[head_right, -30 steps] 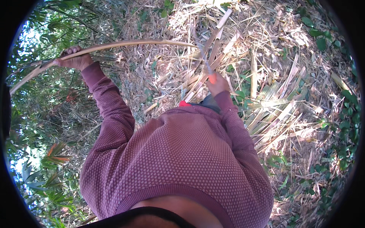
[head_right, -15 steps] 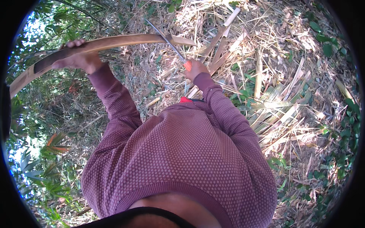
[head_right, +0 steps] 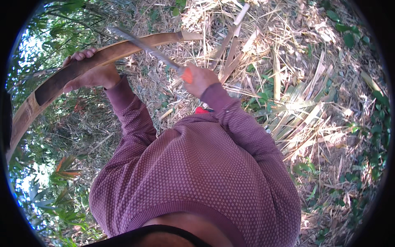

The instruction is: The person uses a machete to repeatedly strike and split a long bamboo stalk held in their left hand. They work through the length of the stalk, separating it into smaller strips and pieces on the forest floor.

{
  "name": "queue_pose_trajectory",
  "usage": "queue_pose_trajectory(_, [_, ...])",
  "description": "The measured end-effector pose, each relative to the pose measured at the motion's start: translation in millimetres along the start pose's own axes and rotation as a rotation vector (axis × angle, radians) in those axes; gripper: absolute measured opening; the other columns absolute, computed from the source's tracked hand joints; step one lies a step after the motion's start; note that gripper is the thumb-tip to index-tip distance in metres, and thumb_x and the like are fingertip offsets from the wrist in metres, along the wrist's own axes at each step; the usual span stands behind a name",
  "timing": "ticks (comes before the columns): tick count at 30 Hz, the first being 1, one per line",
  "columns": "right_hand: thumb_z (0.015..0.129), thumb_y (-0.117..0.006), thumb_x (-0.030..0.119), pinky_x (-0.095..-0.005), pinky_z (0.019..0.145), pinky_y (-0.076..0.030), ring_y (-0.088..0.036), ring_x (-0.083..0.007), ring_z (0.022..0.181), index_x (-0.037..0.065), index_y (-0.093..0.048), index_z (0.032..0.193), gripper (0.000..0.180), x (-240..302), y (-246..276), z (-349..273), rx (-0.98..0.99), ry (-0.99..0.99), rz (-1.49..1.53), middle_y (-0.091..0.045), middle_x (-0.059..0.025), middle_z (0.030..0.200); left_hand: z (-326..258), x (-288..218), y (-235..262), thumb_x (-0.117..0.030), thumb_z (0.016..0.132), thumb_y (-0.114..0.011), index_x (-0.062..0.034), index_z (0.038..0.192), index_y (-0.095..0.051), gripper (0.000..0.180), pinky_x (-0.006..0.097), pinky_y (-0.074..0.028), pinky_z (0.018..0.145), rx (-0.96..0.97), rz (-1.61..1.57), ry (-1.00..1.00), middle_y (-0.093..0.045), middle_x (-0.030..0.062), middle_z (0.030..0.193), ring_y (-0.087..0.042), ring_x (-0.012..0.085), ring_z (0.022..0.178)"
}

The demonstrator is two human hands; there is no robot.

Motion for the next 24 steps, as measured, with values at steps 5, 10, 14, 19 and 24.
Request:
queue_pose_trajectory(5, [0.067,-0.060,0.023,-0.0421,0.069,-0.046,-0.058,-0.0355,0.074,0.009,-0.051,0.095,0.032,-36,-5,16,-0.095,-0.008,0.053,-0.059,-0.0170,0.076,-4,1,-12,-0.070,0.073,-0.040,-0.0049,0.109,-0.048,0.075,0.039,-0.048,0.072,0.087,-0.278,0.103,-0.057,0.0162,0.087,-0.058,0.0274,0.077])
queue_pose_trajectory(10, [0.068,-0.061,0.024,-0.0399,0.069,-0.048,-0.060,-0.0319,0.075,0.008,-0.053,0.104,0.041,7,3,0,0.043,0.015,-0.031,-0.061,-0.0176,0.080,-7,-9,-17,-0.065,0.074,-0.046,-0.0023,0.114,-0.044,0.074,0.040,-0.047,0.078,0.160,-0.288,0.094,-0.057,0.0185,0.092,-0.058,0.0293,0.083])
queue_pose_trajectory(14, [0.069,-0.061,0.024,-0.0399,0.071,-0.049,-0.060,-0.0312,0.077,0.008,-0.055,0.102,0.037,-85,-19,29,-0.088,-0.158,-0.062,-0.061,-0.0170,0.084,13,-23,-6,-0.061,0.075,-0.050,-0.0019,0.117,-0.043,0.073,0.044,-0.042,0.085,0.279,-0.397,0.119,-0.055,0.0217,0.098,-0.056,0.0311,0.089])
queue_pose_trajectory(19, [0.071,-0.060,0.025,-0.0408,0.070,-0.048,-0.059,-0.0350,0.079,0.011,-0.052,0.108,0.041,-25,-12,7,0.032,-0.032,-0.073,-0.060,-0.0188,0.086,-9,-10,-24,-0.058,0.073,-0.057,-0.0025,0.112,-0.045,0.069,0.043,-0.040,0.081,0.014,-0.536,0.142,-0.054,0.0147,0.091,-0.053,0.0281,0.082])
queue_pose_trajectory(24, [0.070,-0.059,0.029,-0.0430,0.071,-0.047,-0.059,-0.0363,0.078,0.007,-0.058,0.091,0.031,-107,-14,30,-0.138,-0.143,-0.036,-0.060,-0.0190,0.084,4,-11,-13,-0.052,0.075,-0.059,-0.0037,0.108,-0.044,0.060,0.037,-0.043,0.071,-0.015,-0.415,0.138,-0.052,0.0099,0.083,-0.051,0.0223,0.075])
Point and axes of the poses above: each hand's wrist, its own z-axis towards the middle knuckle, its own y-axis out of the back of the hand, x = y × z, the point moved 1 cm from there along z, towards the middle knuckle
